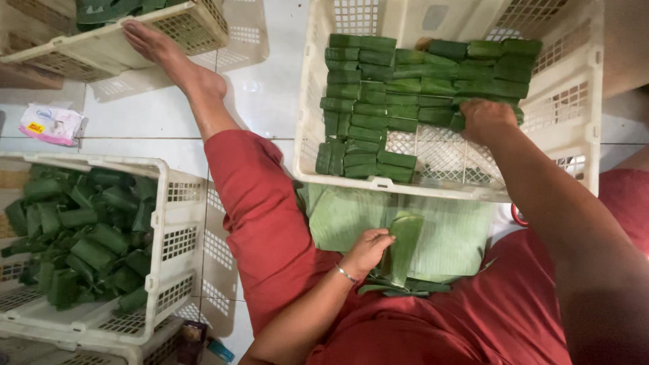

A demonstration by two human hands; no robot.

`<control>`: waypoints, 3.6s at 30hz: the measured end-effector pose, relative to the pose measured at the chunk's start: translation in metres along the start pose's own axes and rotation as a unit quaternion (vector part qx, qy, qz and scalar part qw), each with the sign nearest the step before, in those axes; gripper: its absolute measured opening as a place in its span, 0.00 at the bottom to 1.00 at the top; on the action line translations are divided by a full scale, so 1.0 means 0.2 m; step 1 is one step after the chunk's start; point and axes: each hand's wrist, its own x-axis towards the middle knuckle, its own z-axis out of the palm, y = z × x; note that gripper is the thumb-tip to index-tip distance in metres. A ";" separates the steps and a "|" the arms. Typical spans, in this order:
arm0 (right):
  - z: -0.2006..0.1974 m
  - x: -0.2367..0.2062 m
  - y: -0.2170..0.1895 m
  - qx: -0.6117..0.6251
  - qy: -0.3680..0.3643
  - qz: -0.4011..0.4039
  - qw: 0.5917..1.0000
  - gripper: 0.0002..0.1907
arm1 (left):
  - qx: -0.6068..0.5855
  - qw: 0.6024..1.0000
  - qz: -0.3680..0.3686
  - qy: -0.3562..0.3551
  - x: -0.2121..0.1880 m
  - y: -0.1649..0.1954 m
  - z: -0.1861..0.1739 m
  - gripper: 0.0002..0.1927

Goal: The person sits on the floor and repeatedly folds green banana leaves into small rectangular packets by hand. The folded leaves are placed into a white plastic crate to the right, while a stack of flat leaves is kept between the legs for easy access.

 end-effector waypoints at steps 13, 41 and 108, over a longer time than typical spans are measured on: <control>-0.05 -1.00 -0.10 0.364 0.257 -0.143 0.884 0.20 | -0.169 0.984 0.000 0.048 0.06 0.02 -0.02 0.10; 0.55 -1.50 -0.57 0.458 0.422 -0.147 0.768 0.12 | -0.001 0.990 0.112 -0.087 -0.25 0.30 0.27 0.12; 0.87 -0.94 -0.45 0.703 0.081 0.059 0.704 0.24 | 0.462 0.843 0.136 0.240 0.21 0.18 0.16 0.11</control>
